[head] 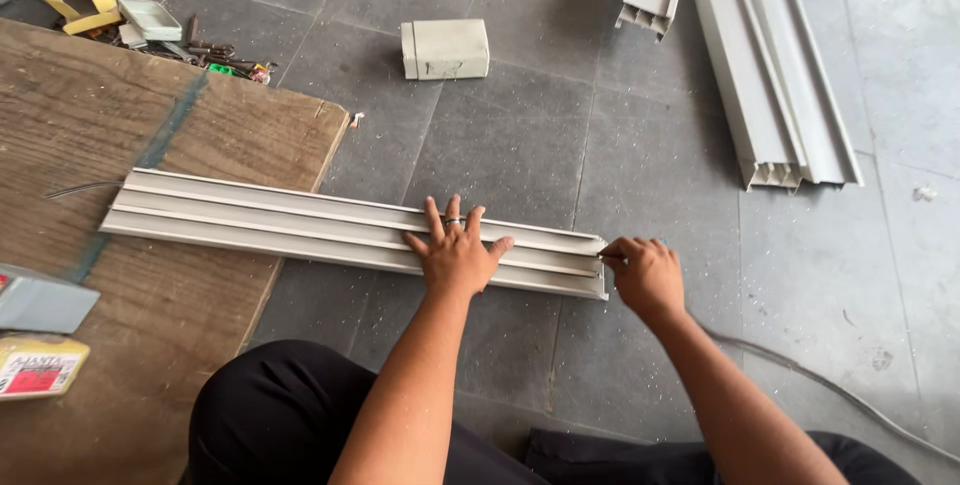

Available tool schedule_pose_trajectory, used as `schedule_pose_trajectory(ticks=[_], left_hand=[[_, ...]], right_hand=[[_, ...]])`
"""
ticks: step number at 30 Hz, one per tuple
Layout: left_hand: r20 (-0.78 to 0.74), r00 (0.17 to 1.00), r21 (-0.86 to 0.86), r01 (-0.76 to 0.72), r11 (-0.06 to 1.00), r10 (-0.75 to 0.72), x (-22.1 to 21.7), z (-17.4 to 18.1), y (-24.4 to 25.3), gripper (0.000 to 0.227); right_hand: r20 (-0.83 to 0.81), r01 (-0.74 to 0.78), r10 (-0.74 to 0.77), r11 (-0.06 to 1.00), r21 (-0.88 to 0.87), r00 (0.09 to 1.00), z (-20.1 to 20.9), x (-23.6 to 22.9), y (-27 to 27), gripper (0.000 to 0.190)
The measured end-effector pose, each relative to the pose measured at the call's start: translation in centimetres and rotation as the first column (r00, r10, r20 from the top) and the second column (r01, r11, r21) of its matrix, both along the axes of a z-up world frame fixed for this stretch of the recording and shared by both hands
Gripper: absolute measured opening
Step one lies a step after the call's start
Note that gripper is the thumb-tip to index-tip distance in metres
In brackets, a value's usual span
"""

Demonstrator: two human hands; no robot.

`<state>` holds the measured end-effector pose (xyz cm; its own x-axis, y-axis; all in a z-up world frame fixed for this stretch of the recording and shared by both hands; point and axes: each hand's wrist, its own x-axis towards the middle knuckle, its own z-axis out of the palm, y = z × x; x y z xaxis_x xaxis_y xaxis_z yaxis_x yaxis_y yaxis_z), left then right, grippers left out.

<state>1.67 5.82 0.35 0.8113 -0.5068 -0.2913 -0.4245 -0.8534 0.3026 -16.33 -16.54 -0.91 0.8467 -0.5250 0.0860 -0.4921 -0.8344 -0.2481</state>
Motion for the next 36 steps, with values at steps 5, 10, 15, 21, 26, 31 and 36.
schedule_pose_trajectory(ticks=[5, 10, 15, 21, 26, 31, 36], left_hand=[[-0.037, 0.999, 0.038, 0.015, 0.999, -0.013, 0.0, 0.0, 0.0, 0.085], [-0.067, 0.998, 0.063, 0.02, 0.998, -0.016, 0.2, -0.1, -0.2, 0.084], [-0.07, 0.997, 0.061, 0.026, 0.998, -0.022, 0.2, -0.1, -0.2, 0.084], [-0.086, 0.996, 0.077, 0.029, 0.997, -0.023, 0.4, -0.2, -0.3, 0.084], [-0.08, 0.997, 0.07, 0.028, 0.997, -0.023, 0.3, -0.5, -0.2, 0.085], [-0.087, 0.996, 0.062, 0.032, 0.998, -0.027, 0.4, -0.5, -0.3, 0.084], [-0.087, 0.996, 0.071, 0.041, 0.997, -0.034, 0.4, -0.5, -0.3, 0.084]], right_hand=[[-0.109, -0.017, 0.013, 0.999, -0.041, 0.994, 1.3, -0.3, -0.5, 0.016], [-0.14, 0.079, -0.086, 0.995, -0.052, 0.986, 0.9, -2.9, -2.5, 0.015], [-0.15, 0.142, -0.152, 0.987, -0.077, 0.977, -0.1, -4.6, -3.5, 0.014], [-0.239, 0.219, -0.226, 0.974, -0.055, 0.944, 0.1, -5.4, -4.6, 0.019], [-0.251, 0.254, -0.259, 0.966, -0.054, 0.933, -0.3, -5.5, -4.3, 0.018], [-0.256, 0.281, -0.272, 0.96, -0.004, 0.928, -0.4, -5.5, -4.5, 0.019], [-0.252, 0.355, -0.32, 0.929, 0.106, 0.913, -0.2, -5.4, -4.4, 0.02]])
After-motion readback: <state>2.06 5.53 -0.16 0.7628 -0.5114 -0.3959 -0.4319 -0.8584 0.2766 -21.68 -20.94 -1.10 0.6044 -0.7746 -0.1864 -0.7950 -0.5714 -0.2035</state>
